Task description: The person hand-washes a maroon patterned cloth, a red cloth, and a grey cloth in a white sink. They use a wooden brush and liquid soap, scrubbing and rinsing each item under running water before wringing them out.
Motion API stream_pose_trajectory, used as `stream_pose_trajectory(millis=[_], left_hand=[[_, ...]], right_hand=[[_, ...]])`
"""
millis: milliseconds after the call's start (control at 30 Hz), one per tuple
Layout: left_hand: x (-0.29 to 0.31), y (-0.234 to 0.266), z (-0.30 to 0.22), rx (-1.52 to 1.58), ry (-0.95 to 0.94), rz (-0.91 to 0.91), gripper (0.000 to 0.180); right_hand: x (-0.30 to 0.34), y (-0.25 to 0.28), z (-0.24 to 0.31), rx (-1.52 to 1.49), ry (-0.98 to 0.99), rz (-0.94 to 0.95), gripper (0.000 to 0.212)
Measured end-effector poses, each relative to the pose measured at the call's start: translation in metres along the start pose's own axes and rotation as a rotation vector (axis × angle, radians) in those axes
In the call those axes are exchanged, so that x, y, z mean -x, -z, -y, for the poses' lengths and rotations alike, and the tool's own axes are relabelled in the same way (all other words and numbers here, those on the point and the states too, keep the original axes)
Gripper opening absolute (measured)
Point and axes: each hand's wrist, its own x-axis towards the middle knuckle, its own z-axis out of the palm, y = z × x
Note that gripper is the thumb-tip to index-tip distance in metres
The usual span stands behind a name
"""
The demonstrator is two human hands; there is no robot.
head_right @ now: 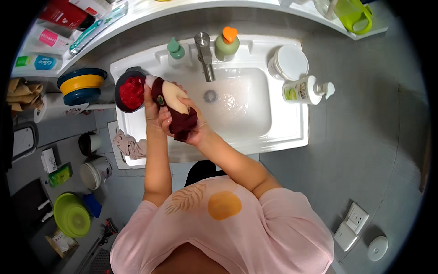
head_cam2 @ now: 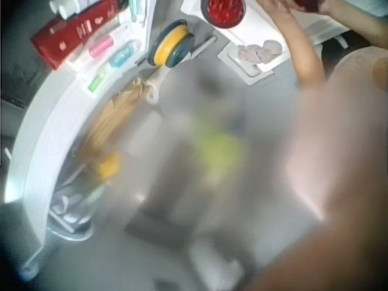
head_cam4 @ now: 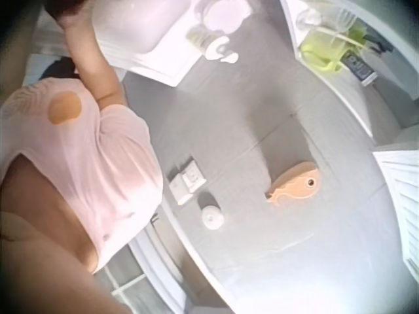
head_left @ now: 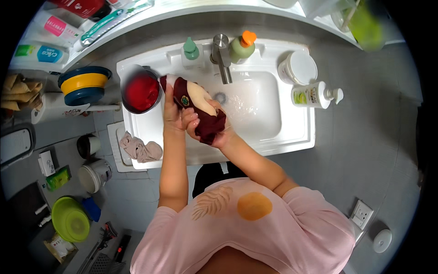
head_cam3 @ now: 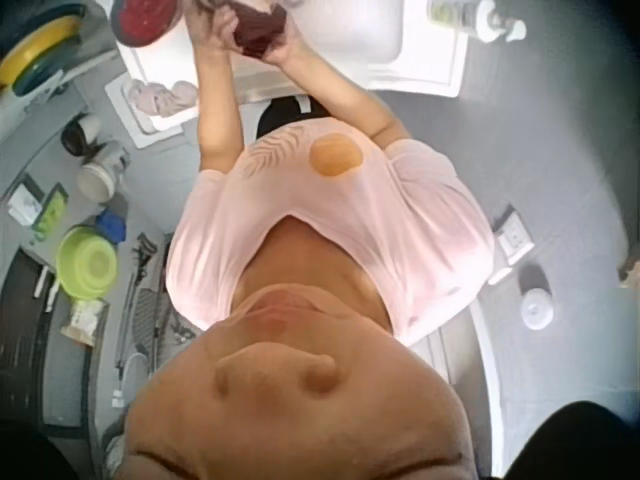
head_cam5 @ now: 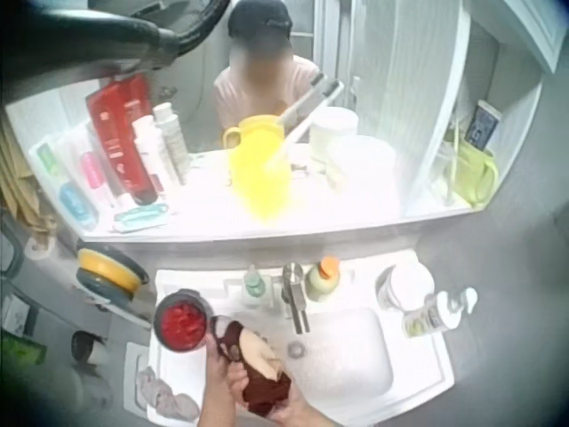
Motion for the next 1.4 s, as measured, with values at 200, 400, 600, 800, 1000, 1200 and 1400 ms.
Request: stream_pose_trajectory(millis=[200,400,600,800,1000,1200,1400], left_hand=[[0.007,-0.109,0.005,-0.415,-0.094,-0.25,0.031],[-0.008,-0.13,0.006,-0.988,-0.097,-0.311,0.022],[-0.037,-0.026,0.038,-1.693,-0.288,-0.611,0.024],[-0.054,0.104,0.088,-1.793,-0.215,-1.061,0.03],[0.01,0.054,0.089,-0.819,0.285,-0.669,0.038],[0.115,0.051,0.071,-0.845,0.002,-0.861,0.025],[0.153,0.069,0.032,-0.914,-0.212,-1.003,0.02]], right_hand=[[0.029,-0.039,-0.004,0.821,-0.144,-0.135,0.052],[0.024,-0.078,-0.011,1.7,-0.132,-0.399,0.017],[0.009,-0.002,0.052,2.466,0.005,-0.678,0.016],[0.02,0.117,0.122,2.602,0.025,-1.094,0.027],[0.109,0.074,0.095,2.178,0.222,-1.112,0.051],[0.25,0.023,0.076,2.396,0.665,-1.506,0.059],[0.321,0.031,0.118,2.461,0.595,-2.179,0.075]])
